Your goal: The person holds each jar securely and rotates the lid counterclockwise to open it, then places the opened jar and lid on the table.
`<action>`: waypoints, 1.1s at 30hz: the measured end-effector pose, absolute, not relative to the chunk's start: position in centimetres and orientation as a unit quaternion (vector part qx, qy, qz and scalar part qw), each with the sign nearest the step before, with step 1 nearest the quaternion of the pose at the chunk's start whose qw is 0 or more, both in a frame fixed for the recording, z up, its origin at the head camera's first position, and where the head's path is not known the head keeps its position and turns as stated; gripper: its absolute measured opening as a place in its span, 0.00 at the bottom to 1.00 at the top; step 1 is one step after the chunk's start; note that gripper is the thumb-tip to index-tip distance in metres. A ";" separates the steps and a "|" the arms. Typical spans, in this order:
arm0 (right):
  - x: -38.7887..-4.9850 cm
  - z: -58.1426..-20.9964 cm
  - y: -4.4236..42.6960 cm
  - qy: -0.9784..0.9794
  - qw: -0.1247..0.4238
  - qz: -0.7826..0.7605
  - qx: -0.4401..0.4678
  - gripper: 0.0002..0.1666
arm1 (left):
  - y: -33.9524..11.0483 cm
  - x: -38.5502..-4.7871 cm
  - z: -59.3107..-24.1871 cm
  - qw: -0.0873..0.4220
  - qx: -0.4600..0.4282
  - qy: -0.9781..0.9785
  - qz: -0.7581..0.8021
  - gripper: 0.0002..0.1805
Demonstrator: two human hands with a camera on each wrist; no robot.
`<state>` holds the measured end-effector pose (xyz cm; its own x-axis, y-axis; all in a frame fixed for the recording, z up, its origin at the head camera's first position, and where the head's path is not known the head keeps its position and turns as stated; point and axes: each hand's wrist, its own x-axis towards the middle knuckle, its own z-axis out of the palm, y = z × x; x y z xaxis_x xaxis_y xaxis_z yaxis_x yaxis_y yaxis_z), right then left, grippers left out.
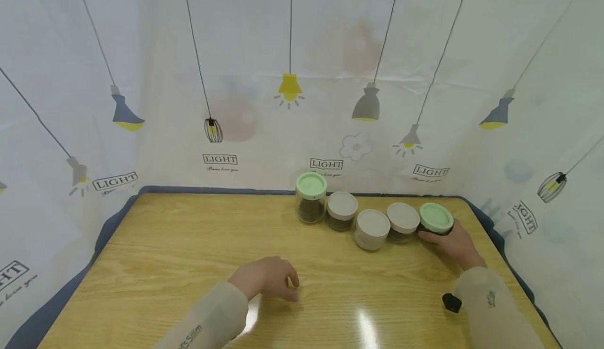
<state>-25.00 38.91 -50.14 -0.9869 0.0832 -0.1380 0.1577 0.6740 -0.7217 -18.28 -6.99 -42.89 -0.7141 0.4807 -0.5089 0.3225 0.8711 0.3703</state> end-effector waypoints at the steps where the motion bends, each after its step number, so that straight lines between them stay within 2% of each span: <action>1: -24.8 -50.1 39.1 0.916 0.050 -0.391 0.068 0.61 | -7.0 -18.2 -42.9 0.308 0.220 0.916 0.130 0.17; 10: -22.9 -49.4 41.3 0.918 0.052 -0.391 0.039 0.62 | -7.3 -18.0 -42.5 0.307 0.225 0.913 0.145 0.18; 16: -20.8 -47.0 41.2 0.918 0.056 -0.391 0.025 0.66 | -7.6 -17.9 -42.4 0.294 0.235 0.915 0.148 0.18; 18: -20.2 -46.1 40.8 0.926 0.059 -0.373 0.017 0.67 | -7.7 -17.9 -42.4 0.289 0.239 0.915 0.149 0.19; 25: -19.9 -44.8 38.3 0.920 0.039 -0.384 -0.064 0.51 | -7.9 -18.0 -41.6 0.269 0.268 0.913 0.151 0.21; 33: -19.9 -43.6 33.5 0.913 0.059 -0.388 -0.115 0.54 | -7.2 -19.0 -39.9 0.235 0.302 0.910 0.161 0.24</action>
<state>-19.92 33.50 -43.65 -0.9666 -0.2559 -0.0174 -0.1651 0.6727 -0.7213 -19.02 -7.17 -39.85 -0.7068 0.6256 -0.3303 0.4744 0.7655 0.4347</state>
